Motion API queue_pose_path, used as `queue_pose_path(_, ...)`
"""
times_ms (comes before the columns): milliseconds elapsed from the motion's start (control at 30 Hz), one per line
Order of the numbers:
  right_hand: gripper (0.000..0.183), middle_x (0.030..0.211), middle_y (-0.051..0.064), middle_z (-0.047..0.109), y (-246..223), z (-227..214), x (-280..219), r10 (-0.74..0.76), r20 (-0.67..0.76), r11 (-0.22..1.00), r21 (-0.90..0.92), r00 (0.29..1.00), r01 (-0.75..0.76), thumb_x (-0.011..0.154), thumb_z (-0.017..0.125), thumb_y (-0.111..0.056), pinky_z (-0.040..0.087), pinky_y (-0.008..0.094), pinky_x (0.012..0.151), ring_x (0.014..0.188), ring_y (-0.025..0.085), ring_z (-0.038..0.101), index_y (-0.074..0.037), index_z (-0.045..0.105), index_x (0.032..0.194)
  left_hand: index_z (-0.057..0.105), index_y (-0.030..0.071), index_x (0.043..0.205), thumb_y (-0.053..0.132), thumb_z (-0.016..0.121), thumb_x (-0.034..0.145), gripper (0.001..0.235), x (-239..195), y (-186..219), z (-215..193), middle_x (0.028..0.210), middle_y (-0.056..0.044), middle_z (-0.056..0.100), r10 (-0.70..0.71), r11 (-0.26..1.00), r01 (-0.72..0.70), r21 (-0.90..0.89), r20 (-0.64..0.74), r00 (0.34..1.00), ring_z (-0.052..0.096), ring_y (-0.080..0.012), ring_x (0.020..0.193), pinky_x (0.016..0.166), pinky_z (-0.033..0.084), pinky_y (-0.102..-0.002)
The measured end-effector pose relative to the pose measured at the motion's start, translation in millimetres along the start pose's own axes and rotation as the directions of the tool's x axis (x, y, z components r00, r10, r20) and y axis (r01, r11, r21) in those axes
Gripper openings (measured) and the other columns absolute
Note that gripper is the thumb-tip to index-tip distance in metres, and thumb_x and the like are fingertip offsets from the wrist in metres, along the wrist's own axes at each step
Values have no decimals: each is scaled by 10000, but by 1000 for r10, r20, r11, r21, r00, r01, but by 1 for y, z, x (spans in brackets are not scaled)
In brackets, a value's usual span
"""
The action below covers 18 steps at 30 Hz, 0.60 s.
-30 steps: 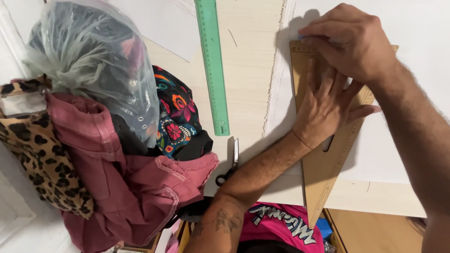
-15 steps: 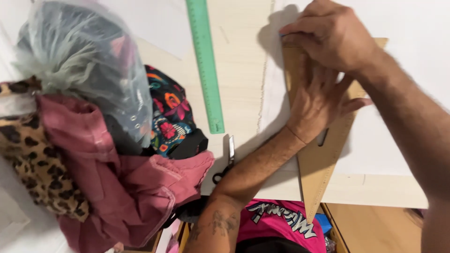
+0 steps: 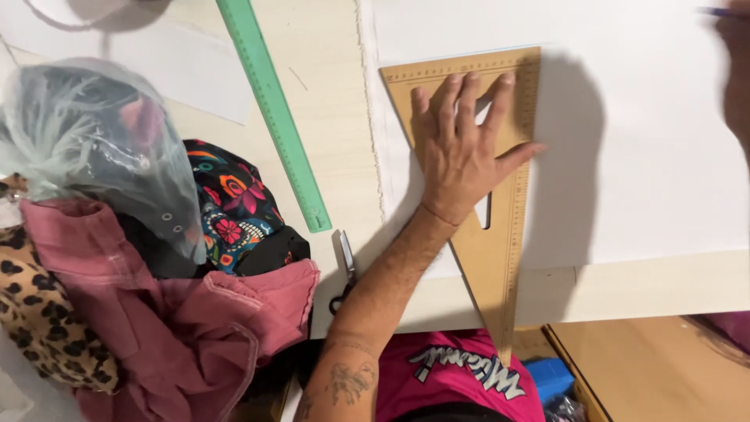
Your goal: Drawing lines on a large white sheet using a triangle ruler and a marker
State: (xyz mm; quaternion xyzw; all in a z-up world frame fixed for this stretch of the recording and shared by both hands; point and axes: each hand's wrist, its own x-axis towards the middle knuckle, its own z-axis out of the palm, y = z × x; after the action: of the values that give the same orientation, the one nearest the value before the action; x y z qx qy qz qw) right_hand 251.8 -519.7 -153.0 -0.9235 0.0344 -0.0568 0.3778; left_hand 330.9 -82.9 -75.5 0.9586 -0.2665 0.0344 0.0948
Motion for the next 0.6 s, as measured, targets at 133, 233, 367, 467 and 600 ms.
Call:
queue_pose_path(133, 322, 1302, 226, 522, -90, -3, -110, 57, -237, 998, 7, 970, -57, 1351, 331, -5, 324, 547, 1328, 1330, 415, 507, 19, 402, 1038, 334, 306, 1573, 1160, 382, 783, 1165, 5, 1, -4, 1595, -109, 332, 25, 998, -28, 48, 51, 998, 365, -292, 1520, 1281, 204, -672)
queue_pose_path(233, 53, 1148, 312, 665, -190, 10, -158, 46, -263, 994, -83, 964, -70, 1247, 408, 84, 472, 511, 1018, 1117, 451, 677, 56, 402, 1202, 708, 144, 1142, 888, 569, 782, 837, 9, 5, -25, 1248, -108, 585, -36, 958, -94, -272, -438, 898, 539, -277, 1200, 1096, 406, -569)
queue_pose_path(367, 205, 1288, 324, 651, -217, 7, -206, 99, -172, 990, -80, 980, -114, 1160, 427, -2, 510, 542, 1066, 1257, 485, 631, 134, 521, 1281, 710, 70, 1176, 519, 742, 930, 513, -35, 10, -48, 1174, -130, 647, -187, 926, 4, -377, -450, 873, 625, -309, 1130, 1033, 497, -503)
queue_pose_path(467, 208, 1351, 380, 581, -189, -14, -233, -30, -190, 994, -107, 981, 9, 1156, 447, 82, 479, 576, 1111, 1301, 536, 581, 150, 485, 1349, 541, 146, 1452, 621, 668, 986, 677, -84, 9, -18, 1506, -135, 425, -277, 936, 179, -302, -324, 904, 442, -341, 1429, 1205, 401, -595)
queue_pose_path(600, 241, 1321, 457, 538, -144, -36, -226, -259, -138, 962, -126, 956, 243, 1193, 471, 147, 518, 621, 1024, 1159, 556, 581, 209, 412, 1419, 349, 220, 1663, 705, 663, 1028, 858, -112, 25, -1, 1770, -107, 151, -317, 935, 252, -251, -266, 911, 257, -342, 1664, 1357, 433, -604)
